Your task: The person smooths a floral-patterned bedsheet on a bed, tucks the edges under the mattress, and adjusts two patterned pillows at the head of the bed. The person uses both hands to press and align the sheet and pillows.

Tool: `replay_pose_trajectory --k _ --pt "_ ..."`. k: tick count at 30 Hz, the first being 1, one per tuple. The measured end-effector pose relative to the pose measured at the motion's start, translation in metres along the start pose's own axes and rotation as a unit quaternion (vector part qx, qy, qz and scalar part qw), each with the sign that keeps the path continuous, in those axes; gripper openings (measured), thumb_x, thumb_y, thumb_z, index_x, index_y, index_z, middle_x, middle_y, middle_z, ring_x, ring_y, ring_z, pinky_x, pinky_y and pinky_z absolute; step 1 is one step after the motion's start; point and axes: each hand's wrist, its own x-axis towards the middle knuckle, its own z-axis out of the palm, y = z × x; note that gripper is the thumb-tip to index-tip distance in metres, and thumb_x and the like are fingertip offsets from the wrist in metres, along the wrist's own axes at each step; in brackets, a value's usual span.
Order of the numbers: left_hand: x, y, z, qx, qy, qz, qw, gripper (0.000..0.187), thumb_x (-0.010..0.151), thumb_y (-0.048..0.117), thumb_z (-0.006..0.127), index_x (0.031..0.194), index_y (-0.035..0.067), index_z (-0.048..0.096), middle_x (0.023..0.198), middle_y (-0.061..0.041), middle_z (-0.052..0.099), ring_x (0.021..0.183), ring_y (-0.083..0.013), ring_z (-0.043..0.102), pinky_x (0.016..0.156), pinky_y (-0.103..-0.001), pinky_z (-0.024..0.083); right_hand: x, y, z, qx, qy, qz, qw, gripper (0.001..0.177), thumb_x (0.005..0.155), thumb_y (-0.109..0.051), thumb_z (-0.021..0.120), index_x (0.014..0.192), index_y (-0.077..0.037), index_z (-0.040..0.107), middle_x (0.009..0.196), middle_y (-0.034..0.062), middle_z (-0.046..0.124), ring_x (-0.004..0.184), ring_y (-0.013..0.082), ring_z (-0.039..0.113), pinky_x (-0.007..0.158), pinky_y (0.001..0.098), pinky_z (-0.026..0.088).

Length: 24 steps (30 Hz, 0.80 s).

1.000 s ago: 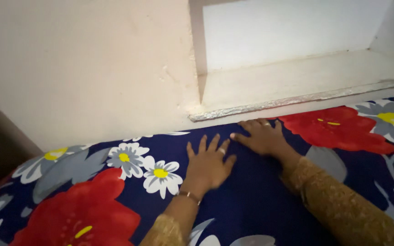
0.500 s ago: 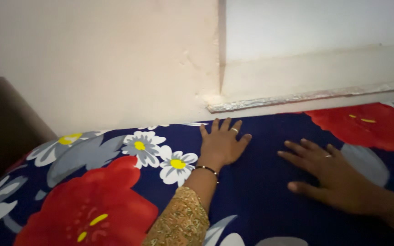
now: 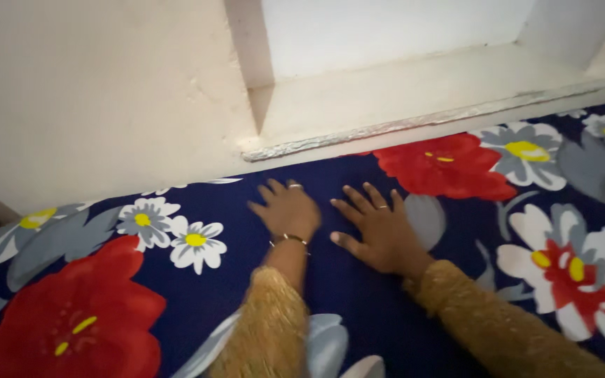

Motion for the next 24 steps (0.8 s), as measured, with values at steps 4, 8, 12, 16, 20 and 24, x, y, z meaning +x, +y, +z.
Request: replay_pose_trajectory --k 4,8,12,16,20,24 --pt "-0.034 0.052 0.031 -0.202 0.085 0.112 0.969 0.059 0.106 0.041 0.043 0.149 0.001 0.045 0.157 -0.027 0.038 0.148 -0.046 0.028 0.122 -0.057 0.02 0.008 0.021 0.018 -0.037 0.062 -0.044 0.996 0.08 0.084 -0.049 0.056 0.154 -0.016 0.038 0.163 0.0095 0.031 0.148 0.0393 0.027 0.108 0.0712 0.021" --pt "-0.037 0.049 0.056 -0.201 0.062 0.176 0.962 0.066 0.103 0.044 0.043 0.154 0.001 0.04 0.157 -0.024 0.041 0.149 -0.0406 0.031 0.123 -0.054 0.021 0.027 0.056 0.036 -0.048 0.025 0.027 0.998 0.066 0.094 -0.046 0.049 0.155 -0.025 0.039 0.166 0.0043 0.03 0.151 0.0355 0.027 0.111 0.0721 0.023" --pt "-0.036 0.04 0.051 -0.117 0.035 0.218 0.968 0.068 0.099 0.047 0.046 0.154 0.008 0.04 0.159 -0.02 0.036 0.15 -0.0403 0.025 0.121 -0.055 0.015 0.062 0.087 0.036 -0.045 -0.03 0.089 0.995 0.063 0.097 -0.054 0.043 0.155 -0.031 0.039 0.167 0.0032 0.028 0.151 0.0369 0.024 0.112 0.0738 0.02" --pt "-0.044 0.043 0.042 -0.053 0.002 0.226 0.973 0.064 0.096 0.051 0.049 0.151 0.017 0.045 0.163 -0.019 0.029 0.152 -0.0391 0.02 0.121 -0.055 0.012 0.081 0.125 0.034 0.0 -0.029 0.158 0.987 0.073 0.093 -0.069 0.041 0.154 -0.028 0.04 0.163 0.0027 0.033 0.151 0.0324 0.025 0.115 0.071 0.015" --pt "-0.047 0.043 0.038 -0.071 -0.007 0.219 0.973 0.064 0.095 0.053 0.049 0.15 0.022 0.048 0.164 -0.017 0.027 0.152 -0.0387 0.018 0.121 -0.057 0.01 0.09 0.16 0.035 0.029 -0.003 0.207 0.978 0.074 0.093 -0.071 0.041 0.151 -0.025 0.048 0.162 0.0026 0.039 0.152 0.0319 0.028 0.118 0.0682 0.014" --pt "-0.05 0.044 0.035 -0.083 -0.01 0.194 0.977 0.062 0.095 0.054 0.049 0.15 0.023 0.049 0.164 -0.015 0.028 0.153 -0.0377 0.018 0.122 -0.058 0.008 0.095 0.167 0.024 0.072 0.003 0.26 0.963 0.066 0.1 -0.063 0.033 0.146 -0.026 0.061 0.161 -0.0014 0.053 0.155 0.0265 0.041 0.128 0.0645 0.02"
